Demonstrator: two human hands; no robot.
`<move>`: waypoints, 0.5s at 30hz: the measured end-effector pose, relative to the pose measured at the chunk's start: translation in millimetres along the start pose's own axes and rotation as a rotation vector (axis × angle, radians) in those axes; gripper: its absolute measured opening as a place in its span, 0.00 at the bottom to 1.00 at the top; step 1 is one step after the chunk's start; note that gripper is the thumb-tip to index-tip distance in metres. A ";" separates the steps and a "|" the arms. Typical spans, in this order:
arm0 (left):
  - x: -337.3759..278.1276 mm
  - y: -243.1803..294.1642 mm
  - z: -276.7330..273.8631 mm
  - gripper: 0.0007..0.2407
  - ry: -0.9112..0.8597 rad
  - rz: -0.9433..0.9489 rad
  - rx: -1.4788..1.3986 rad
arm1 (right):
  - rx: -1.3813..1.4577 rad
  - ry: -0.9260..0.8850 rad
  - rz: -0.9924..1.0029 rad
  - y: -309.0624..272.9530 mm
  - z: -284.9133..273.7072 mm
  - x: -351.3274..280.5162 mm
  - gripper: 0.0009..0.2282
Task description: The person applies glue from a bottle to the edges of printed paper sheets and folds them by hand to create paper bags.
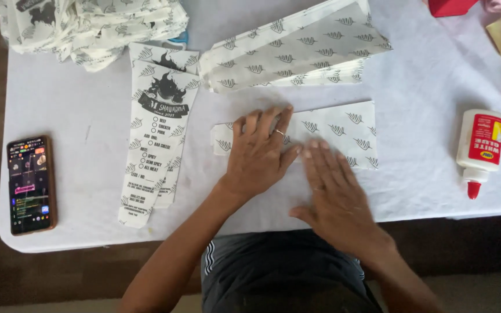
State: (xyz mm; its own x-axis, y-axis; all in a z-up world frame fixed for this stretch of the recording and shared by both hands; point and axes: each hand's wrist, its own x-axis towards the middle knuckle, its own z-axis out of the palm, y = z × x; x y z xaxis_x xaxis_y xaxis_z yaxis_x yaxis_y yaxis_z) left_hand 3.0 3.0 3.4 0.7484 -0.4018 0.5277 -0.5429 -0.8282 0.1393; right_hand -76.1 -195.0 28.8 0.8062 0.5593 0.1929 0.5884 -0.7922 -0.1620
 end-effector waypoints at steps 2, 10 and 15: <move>2.5 -3.8 2.0 0.26 0.031 -0.007 -0.027 | 0.013 -0.056 0.040 10.7 -7.7 -16.5 0.41; 22.1 -19.5 22.4 0.39 -0.227 -0.127 -0.185 | -0.356 0.117 0.266 47.5 -29.5 -80.2 0.41; 34.5 -15.3 20.3 0.37 -0.408 -0.217 -0.197 | -0.251 0.154 0.291 29.8 -13.3 -79.9 0.40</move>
State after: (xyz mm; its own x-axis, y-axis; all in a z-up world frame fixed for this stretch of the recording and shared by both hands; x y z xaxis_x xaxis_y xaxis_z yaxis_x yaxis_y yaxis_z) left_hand 44.9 -6.1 2.4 0.9188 -0.3809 0.1035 -0.3900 -0.8360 0.3860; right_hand -123.8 -266.6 21.4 0.9068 0.2748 0.3196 0.2880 -0.9576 0.0063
